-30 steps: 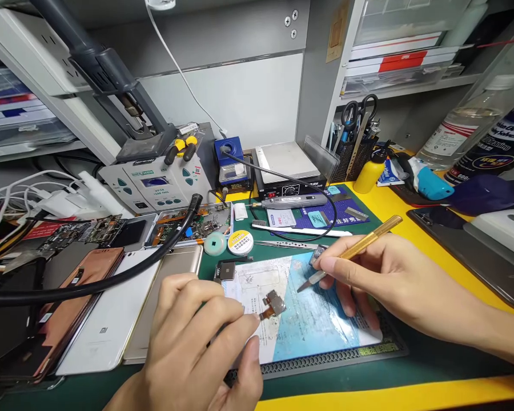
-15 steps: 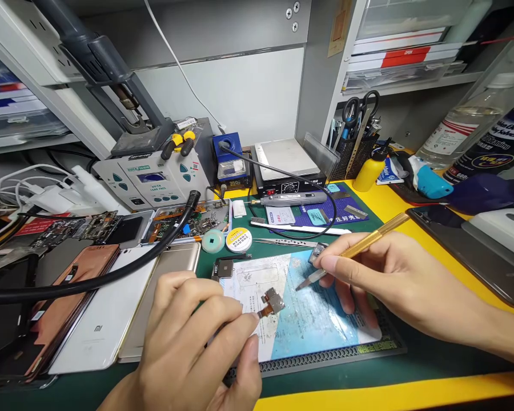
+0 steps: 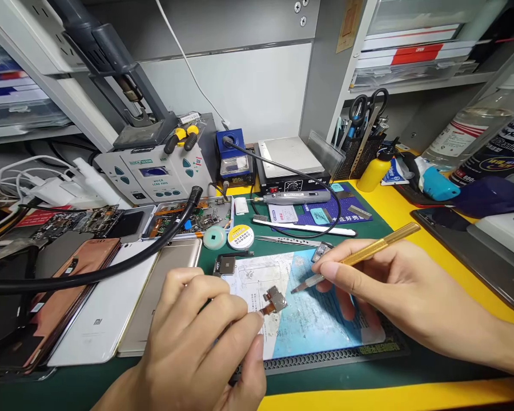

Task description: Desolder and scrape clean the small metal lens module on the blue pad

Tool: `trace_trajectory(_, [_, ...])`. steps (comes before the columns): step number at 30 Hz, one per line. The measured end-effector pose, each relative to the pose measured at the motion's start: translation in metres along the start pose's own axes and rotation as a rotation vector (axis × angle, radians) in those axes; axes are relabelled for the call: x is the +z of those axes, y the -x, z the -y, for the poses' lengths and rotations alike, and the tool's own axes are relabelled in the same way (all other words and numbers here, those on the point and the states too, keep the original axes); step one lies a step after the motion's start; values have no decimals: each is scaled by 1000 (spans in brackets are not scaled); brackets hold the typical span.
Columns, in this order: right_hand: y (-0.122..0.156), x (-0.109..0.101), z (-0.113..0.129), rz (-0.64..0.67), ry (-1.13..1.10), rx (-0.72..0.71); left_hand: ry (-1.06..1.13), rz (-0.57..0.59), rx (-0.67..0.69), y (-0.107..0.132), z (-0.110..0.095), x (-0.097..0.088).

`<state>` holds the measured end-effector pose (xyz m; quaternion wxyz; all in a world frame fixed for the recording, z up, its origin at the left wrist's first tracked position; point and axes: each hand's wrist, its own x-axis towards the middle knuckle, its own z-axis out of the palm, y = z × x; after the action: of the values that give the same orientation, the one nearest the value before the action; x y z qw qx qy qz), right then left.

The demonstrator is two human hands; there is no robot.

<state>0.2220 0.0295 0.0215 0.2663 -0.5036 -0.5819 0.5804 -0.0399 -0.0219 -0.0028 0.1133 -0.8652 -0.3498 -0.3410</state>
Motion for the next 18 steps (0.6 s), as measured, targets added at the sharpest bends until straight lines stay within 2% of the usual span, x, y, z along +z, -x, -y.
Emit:
trace_trajectory(5, [0,2,1,9,33,-59,8,24,-10,-2,0,-2])
trace_trajectory(18, [1,1,-2,15,81,-69,-9,42,-9,-2,-2,-3])
